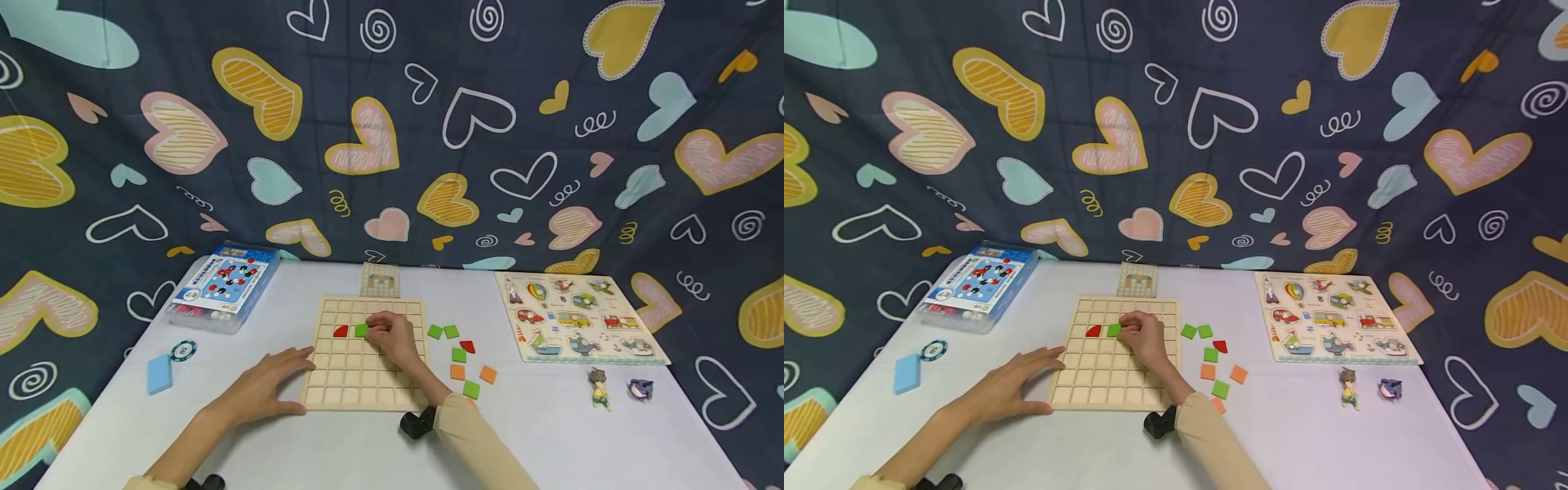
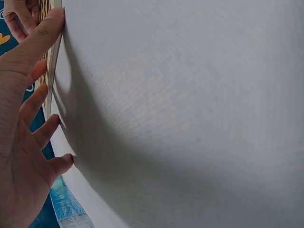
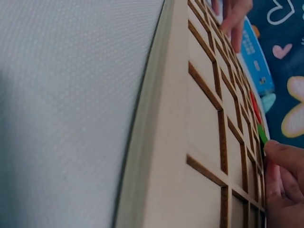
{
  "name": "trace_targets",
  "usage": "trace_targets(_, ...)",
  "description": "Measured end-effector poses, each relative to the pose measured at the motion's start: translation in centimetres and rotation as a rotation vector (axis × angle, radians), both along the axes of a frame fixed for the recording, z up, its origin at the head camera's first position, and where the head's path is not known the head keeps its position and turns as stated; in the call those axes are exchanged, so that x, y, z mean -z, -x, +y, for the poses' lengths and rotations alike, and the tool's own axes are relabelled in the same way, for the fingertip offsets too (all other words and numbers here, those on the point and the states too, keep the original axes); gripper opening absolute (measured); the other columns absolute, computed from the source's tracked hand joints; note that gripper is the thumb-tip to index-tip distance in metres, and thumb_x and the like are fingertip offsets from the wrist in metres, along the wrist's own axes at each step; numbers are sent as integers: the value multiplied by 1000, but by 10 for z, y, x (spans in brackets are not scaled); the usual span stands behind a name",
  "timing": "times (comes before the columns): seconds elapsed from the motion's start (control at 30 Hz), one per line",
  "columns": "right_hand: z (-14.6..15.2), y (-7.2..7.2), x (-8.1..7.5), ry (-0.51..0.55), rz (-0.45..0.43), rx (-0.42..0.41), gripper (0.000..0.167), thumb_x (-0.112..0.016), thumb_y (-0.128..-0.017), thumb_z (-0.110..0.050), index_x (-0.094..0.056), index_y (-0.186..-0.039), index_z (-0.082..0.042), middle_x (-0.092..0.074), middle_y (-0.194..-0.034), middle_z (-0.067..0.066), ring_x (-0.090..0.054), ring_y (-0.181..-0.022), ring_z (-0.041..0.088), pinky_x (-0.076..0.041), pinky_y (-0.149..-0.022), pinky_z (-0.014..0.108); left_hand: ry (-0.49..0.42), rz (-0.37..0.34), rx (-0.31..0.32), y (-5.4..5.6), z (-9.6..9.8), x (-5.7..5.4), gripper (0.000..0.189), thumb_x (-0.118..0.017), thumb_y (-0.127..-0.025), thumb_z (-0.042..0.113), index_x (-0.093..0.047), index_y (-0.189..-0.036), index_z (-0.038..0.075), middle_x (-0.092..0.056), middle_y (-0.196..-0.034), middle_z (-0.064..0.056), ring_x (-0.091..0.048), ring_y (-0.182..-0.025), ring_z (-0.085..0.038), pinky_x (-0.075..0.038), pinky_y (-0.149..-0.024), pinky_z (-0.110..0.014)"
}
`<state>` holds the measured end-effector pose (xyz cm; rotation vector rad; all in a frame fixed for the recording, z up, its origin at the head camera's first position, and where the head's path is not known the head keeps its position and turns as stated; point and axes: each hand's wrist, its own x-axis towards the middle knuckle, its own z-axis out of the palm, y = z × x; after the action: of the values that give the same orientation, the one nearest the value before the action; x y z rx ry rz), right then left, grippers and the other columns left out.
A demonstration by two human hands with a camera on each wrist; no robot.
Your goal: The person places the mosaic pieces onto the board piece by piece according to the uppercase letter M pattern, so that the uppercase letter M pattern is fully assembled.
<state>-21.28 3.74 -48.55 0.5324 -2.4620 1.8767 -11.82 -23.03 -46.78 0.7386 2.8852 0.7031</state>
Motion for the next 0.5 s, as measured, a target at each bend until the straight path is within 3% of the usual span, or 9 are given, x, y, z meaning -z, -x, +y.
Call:
trace_targets(0.3, 4, -6, 6, 3, -10, 33, 23, -72, -77, 12, -68, -99, 8, -70, -91, 20, -68, -78, 24, -56, -68, 18, -33, 31, 40, -1, 4, 4, 71, -70, -70, 64, -59, -124, 20, -45, -146, -8, -41, -131, -41, -31, -99, -71)
trace_targets(0.5, -4, -17, -25, 35, 20, -5, 22, -68, -76, 19, -64, -97, 17, -65, -92, 33, -65, -83, 46, -59, -71, 35, -44, 61, 12, -1, 0, 3, 68, -69, -70, 65, -59, -123, 23, -46, -145, -7, -43, -129, -41, -31, -96, -73)
